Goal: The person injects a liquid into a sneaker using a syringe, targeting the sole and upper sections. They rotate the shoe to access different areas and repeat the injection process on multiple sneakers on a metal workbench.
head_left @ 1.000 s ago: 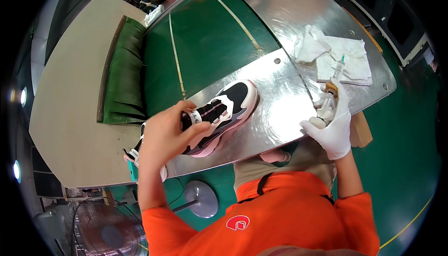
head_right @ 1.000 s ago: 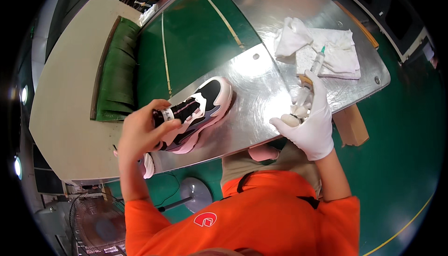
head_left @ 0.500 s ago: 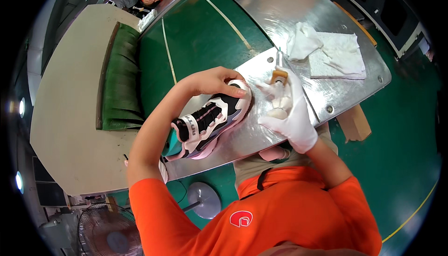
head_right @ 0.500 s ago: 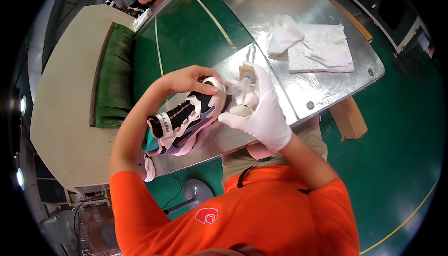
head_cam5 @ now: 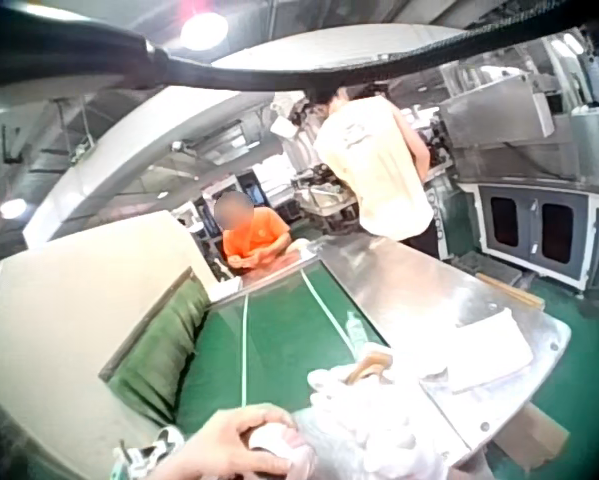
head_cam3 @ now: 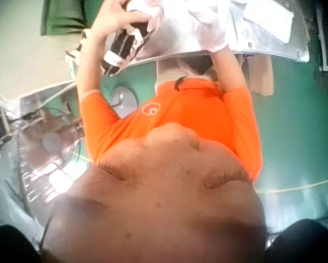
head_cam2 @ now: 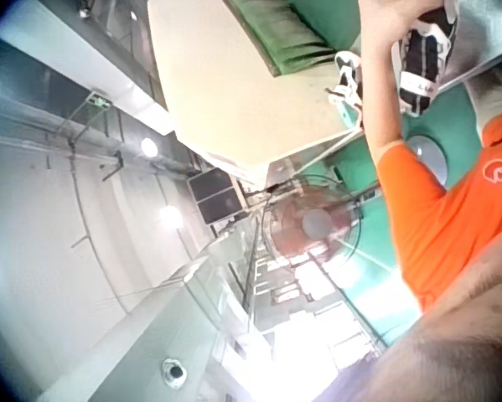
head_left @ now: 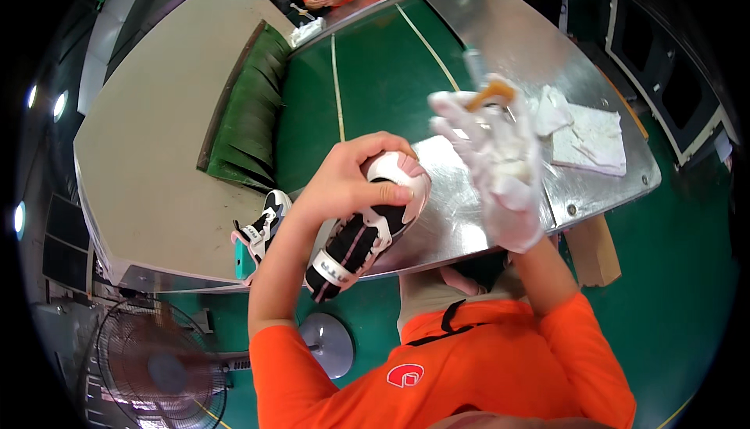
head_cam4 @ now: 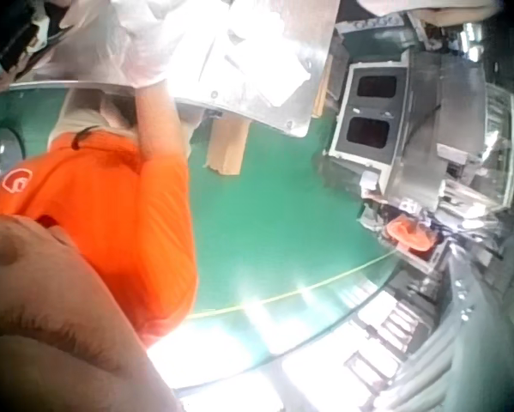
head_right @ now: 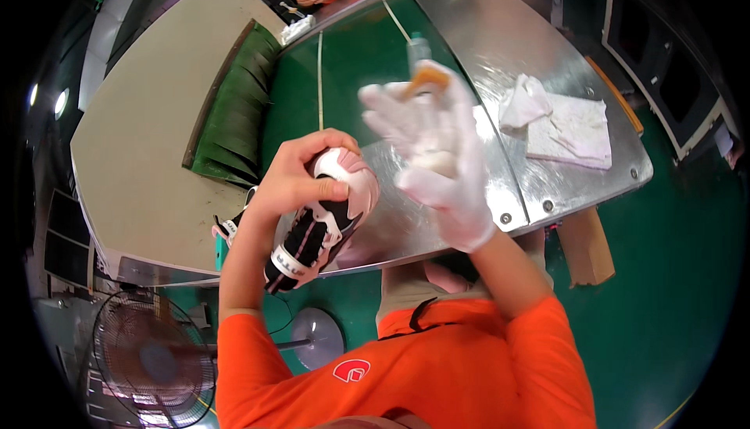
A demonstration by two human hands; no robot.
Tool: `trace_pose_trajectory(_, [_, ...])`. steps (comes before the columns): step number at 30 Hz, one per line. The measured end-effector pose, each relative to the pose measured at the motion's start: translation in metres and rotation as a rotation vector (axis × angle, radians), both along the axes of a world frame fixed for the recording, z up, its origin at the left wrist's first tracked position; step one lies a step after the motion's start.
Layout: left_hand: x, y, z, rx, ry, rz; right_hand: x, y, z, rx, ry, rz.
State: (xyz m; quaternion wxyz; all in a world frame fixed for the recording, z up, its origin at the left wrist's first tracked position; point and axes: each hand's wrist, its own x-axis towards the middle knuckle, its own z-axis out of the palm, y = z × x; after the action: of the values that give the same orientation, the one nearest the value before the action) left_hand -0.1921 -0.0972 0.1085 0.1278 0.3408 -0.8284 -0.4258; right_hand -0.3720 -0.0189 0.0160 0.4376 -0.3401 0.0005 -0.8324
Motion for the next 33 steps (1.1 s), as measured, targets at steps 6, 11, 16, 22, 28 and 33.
trace_pose_trajectory(6, [0.048,0.011,0.000,-0.068,0.565,-0.057,-0.054,0.054,-0.015,0.337,0.451,-0.263])
trace_pose_trajectory(11, [0.028,0.018,-0.023,-0.173,0.642,-0.033,-0.099,0.082,-0.052,0.855,0.636,-0.186])
trace_pose_trajectory(16, [0.007,0.012,-0.017,-0.281,0.530,-0.014,-0.119,0.083,-0.076,1.049,0.858,-0.144])
trace_pose_trajectory(22, [-0.009,0.004,-0.012,-0.327,0.457,-0.031,-0.118,0.087,-0.014,0.660,0.627,0.222])
trace_pose_trajectory(28, [-0.015,-0.006,-0.014,-0.299,0.456,-0.019,-0.106,0.058,0.019,0.116,0.302,0.515])
trace_pose_trajectory(33, [-0.014,-0.013,-0.015,-0.277,0.447,-0.024,-0.092,0.035,0.025,0.076,0.264,0.640])
